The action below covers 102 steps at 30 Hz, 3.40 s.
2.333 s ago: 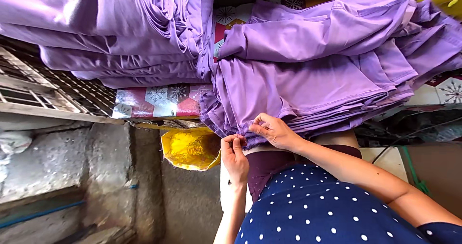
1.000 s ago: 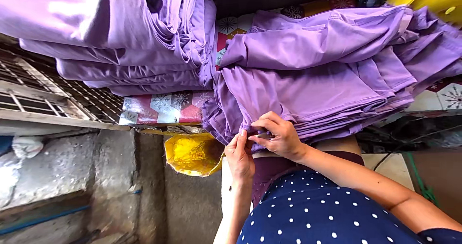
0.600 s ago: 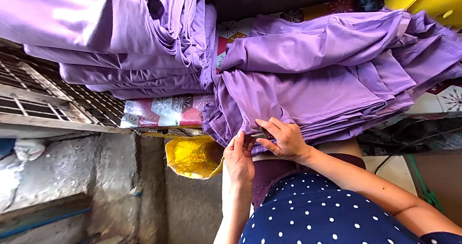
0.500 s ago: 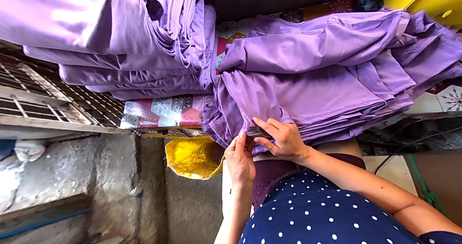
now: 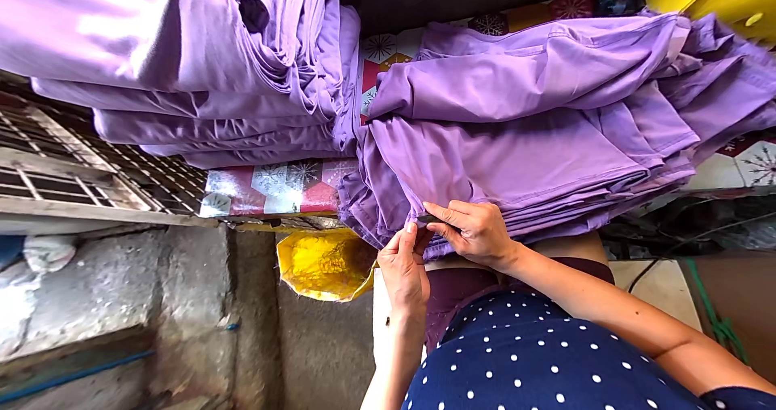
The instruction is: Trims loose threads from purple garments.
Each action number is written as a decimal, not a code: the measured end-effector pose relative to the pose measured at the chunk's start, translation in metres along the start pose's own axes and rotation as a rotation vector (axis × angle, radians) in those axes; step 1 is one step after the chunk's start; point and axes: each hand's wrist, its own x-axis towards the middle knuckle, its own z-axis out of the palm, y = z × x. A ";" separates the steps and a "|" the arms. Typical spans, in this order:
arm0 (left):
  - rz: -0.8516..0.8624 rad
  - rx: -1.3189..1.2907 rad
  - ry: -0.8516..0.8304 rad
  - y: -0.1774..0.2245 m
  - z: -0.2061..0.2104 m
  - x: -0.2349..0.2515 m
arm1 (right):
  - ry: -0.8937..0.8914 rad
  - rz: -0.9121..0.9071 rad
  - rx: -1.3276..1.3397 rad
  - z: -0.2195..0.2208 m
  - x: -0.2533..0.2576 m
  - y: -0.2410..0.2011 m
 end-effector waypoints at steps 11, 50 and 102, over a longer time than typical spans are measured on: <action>0.026 0.020 0.010 -0.001 0.001 0.000 | -0.084 0.037 0.045 -0.002 0.001 -0.001; -0.009 -0.155 0.026 -0.005 0.007 0.007 | -0.293 0.140 0.205 -0.015 0.012 0.014; -0.086 -0.137 0.077 0.000 0.017 -0.001 | -0.029 0.094 0.080 -0.011 -0.008 0.008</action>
